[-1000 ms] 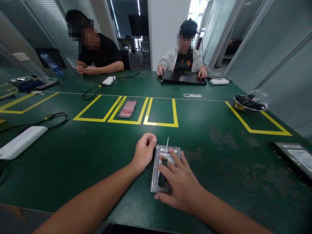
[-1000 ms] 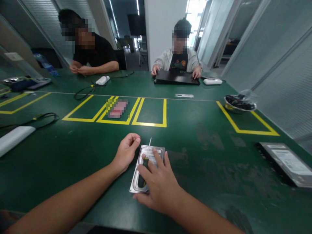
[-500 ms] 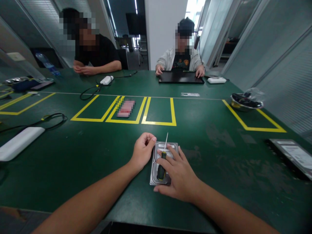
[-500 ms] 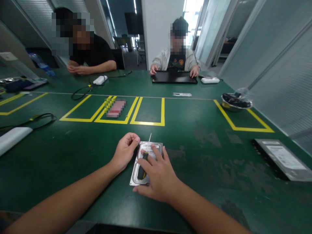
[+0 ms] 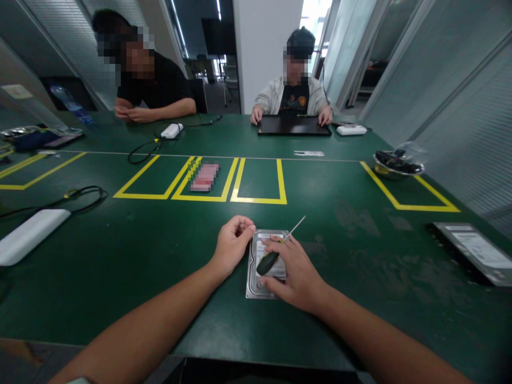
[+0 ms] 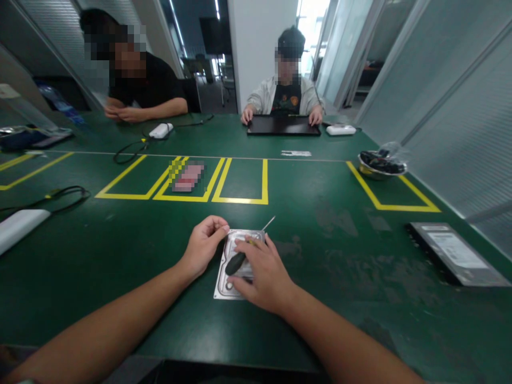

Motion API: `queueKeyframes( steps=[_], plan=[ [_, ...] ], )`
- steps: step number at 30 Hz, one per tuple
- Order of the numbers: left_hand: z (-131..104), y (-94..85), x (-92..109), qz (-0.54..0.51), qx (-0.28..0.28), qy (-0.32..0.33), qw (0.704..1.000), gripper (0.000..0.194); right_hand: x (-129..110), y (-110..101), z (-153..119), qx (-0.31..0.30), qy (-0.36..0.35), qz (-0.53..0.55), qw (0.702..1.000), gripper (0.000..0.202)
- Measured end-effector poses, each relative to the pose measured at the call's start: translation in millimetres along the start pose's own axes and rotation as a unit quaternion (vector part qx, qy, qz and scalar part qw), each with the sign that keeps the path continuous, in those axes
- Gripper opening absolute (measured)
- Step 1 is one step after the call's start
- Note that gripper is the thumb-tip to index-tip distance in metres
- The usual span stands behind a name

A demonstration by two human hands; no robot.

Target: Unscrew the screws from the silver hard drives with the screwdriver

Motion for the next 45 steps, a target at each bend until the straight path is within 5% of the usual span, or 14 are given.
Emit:
queueKeyframes(
  steps=[3,7,14,25,45],
  plan=[
    [0,-0.7,-1,-0.014,0.0,-0.007,1.0,0.015,4,-4,1,0.019,-0.024,0.014,0.999,0.064],
    [1,-1.9,-2,-0.034,0.003,-0.02,0.999,0.018,7,-5,3,0.023,-0.045,0.009,0.999,0.041],
    [5,-1.6,0,-0.013,-0.02,-0.019,1.0,0.017,28,-8,8,0.02,0.013,0.016,1.0,0.021],
    [6,-4.5,5,0.098,-0.026,0.006,0.995,0.016,33,-8,12,-0.004,0.04,0.057,0.998,0.025],
    [13,-14.6,-3,0.075,-0.04,-0.021,0.996,0.024,29,-7,11,-0.004,0.028,0.065,0.998,0.024]
  ],
)
Point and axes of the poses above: each hand's wrist, its own z-axis towards the middle knuckle, its own y-axis out of the palm, x = y × z, the point moved 8 cm from there along z, towards the middle knuckle, and after that the axes turned 13 degrees about -x, right-handed, at the moved point
